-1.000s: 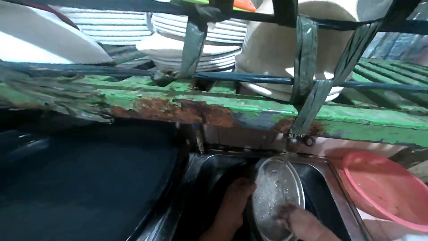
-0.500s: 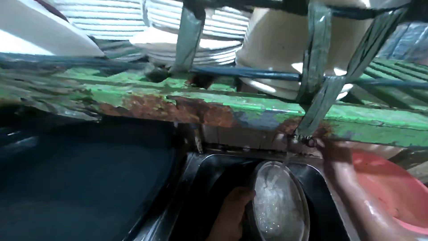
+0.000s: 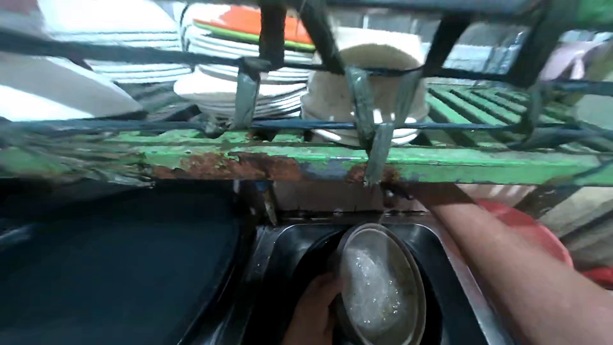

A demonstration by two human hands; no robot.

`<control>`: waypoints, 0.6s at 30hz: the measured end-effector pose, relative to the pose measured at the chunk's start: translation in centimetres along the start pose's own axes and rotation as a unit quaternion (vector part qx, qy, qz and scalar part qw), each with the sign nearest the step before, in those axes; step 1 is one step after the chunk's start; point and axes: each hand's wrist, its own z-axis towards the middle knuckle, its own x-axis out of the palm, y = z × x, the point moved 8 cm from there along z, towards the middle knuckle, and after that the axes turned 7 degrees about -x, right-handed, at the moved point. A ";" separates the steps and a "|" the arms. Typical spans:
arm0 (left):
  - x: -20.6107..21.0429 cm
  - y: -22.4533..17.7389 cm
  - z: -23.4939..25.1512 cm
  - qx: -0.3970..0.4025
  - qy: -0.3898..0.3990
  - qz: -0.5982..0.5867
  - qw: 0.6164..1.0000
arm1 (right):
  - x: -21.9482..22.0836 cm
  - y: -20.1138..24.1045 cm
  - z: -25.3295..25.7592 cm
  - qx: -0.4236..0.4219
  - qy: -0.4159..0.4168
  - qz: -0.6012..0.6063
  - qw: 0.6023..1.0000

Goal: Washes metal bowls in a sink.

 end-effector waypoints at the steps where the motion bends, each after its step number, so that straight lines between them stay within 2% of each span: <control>1: 0.0 0.0 -0.5 0.005 0.005 0.001 1.000 | -2.0 2.1 -0.8 0.074 0.068 0.025 0.995; 3: 0.3 0.0 -1.6 -0.004 0.011 0.012 1.000 | -3.4 2.7 -4.9 0.117 -0.058 0.086 0.988; 4: 0.4 0.0 -2.1 -0.007 0.017 0.013 1.000 | -2.8 1.8 -7.5 0.138 -0.086 0.120 0.979; 5: 0.6 -0.1 -2.6 -0.008 0.026 0.012 1.000 | -1.4 0.6 -10.3 0.169 -0.072 0.160 0.970; 7: 1.3 -0.3 -3.5 -0.007 0.045 0.014 0.999 | 2.8 -2.1 -16.3 0.249 0.014 0.207 0.946; 9: 2.6 -0.4 -4.3 0.001 0.066 0.025 0.998 | 7.3 -3.0 -22.5 0.343 0.113 0.264 0.894; 10: 3.4 -0.4 -4.7 0.008 0.075 0.035 0.997 | 9.4 -2.8 -25.1 0.378 0.129 0.315 0.861; 12: 5.3 -0.4 -5.5 0.023 0.096 0.070 0.993 | 12.3 -1.7 -28.9 0.427 0.105 0.417 0.795; 15: 8.7 -0.3 -6.8 0.060 0.146 0.150 0.976 | 14.1 -0.5 -31.1 0.475 0.030 0.527 0.705; 18: 12.5 0.6 -9.0 0.080 0.171 0.255 0.948 | 15.0 -0.6 -31.6 0.504 -0.017 0.567 0.652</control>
